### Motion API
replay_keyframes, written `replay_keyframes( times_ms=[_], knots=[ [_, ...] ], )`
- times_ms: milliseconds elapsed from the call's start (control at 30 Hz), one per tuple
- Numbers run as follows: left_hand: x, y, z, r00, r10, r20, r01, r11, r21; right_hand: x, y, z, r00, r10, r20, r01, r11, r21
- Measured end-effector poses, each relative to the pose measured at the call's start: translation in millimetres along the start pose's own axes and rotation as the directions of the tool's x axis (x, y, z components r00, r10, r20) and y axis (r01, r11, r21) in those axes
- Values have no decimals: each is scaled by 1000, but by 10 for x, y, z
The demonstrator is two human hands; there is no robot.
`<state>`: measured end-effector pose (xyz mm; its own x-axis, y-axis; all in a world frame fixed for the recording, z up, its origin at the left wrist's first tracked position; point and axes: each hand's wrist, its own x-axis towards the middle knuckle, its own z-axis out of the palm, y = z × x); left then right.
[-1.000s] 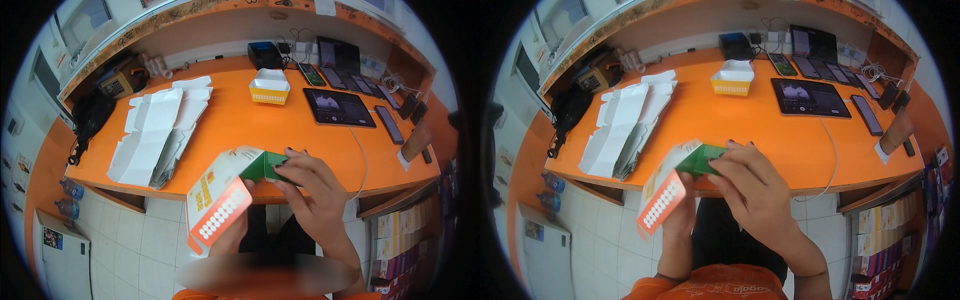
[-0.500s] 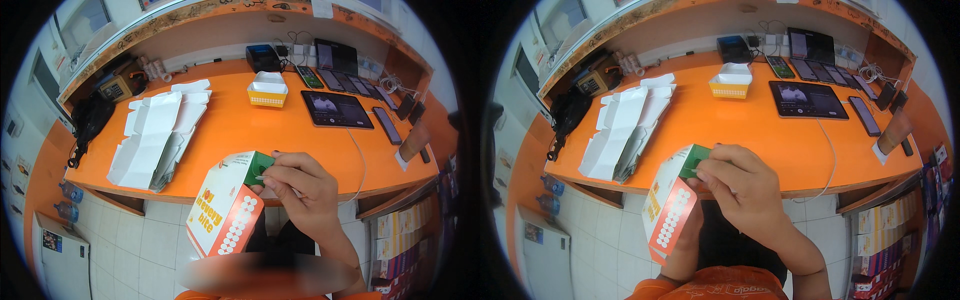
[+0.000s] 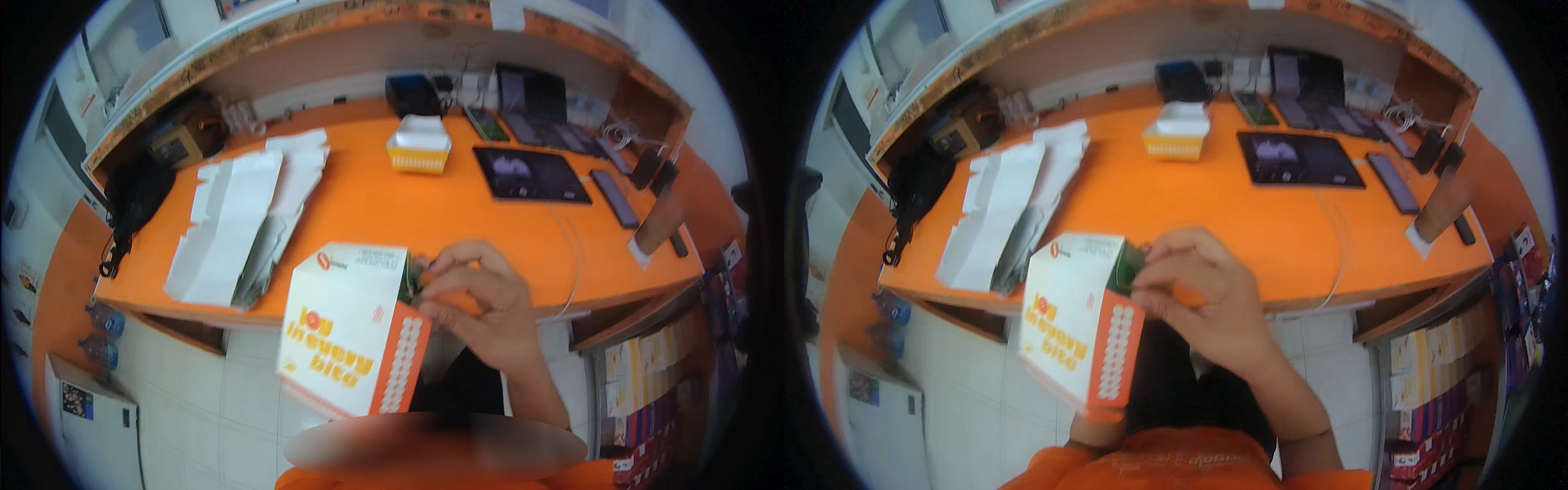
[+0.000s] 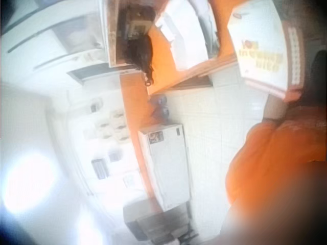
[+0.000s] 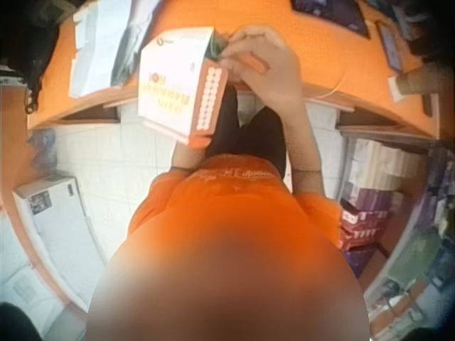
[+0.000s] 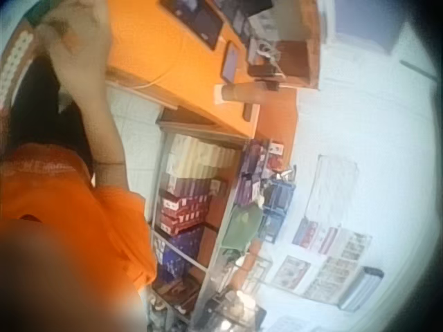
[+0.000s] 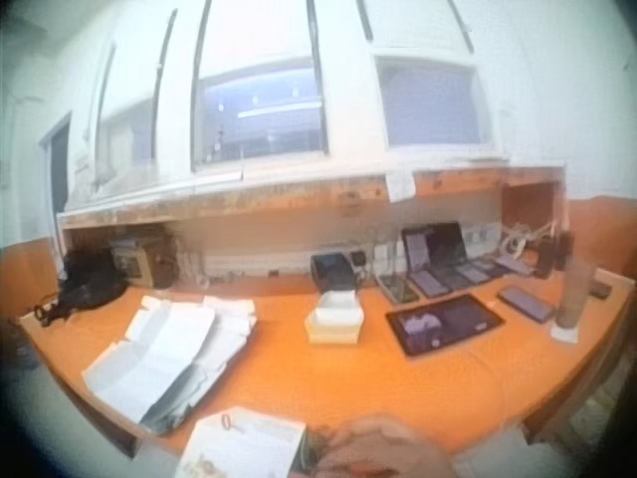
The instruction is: The person folds flat cardboard pieces into small rectangular boxes, aligning edges and creasing folds. They stack the finished boxes on the orange counter. A tablet and several phones are visible on the counter.
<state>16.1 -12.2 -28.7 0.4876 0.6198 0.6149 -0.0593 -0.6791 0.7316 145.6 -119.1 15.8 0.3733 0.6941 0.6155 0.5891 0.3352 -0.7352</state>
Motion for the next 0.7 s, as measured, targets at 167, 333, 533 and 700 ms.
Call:
replay_keyframes(
  times_ms=[167,333,533,700],
  knots=[
    [-38,35,-16,996,-87,20,89,988,-127,42,154,119,997,-41,-70,41,999,3],
    [143,-164,123,962,-229,148,263,921,-286,-18,329,313,966,152,-211,-125,983,135],
    [199,-167,167,932,-46,360,220,861,-459,-99,478,258,945,171,-278,-222,962,-161],
    [204,-82,167,875,-33,483,95,990,-104,-95,344,138,976,-135,-170,44,889,-457]
  ],
)
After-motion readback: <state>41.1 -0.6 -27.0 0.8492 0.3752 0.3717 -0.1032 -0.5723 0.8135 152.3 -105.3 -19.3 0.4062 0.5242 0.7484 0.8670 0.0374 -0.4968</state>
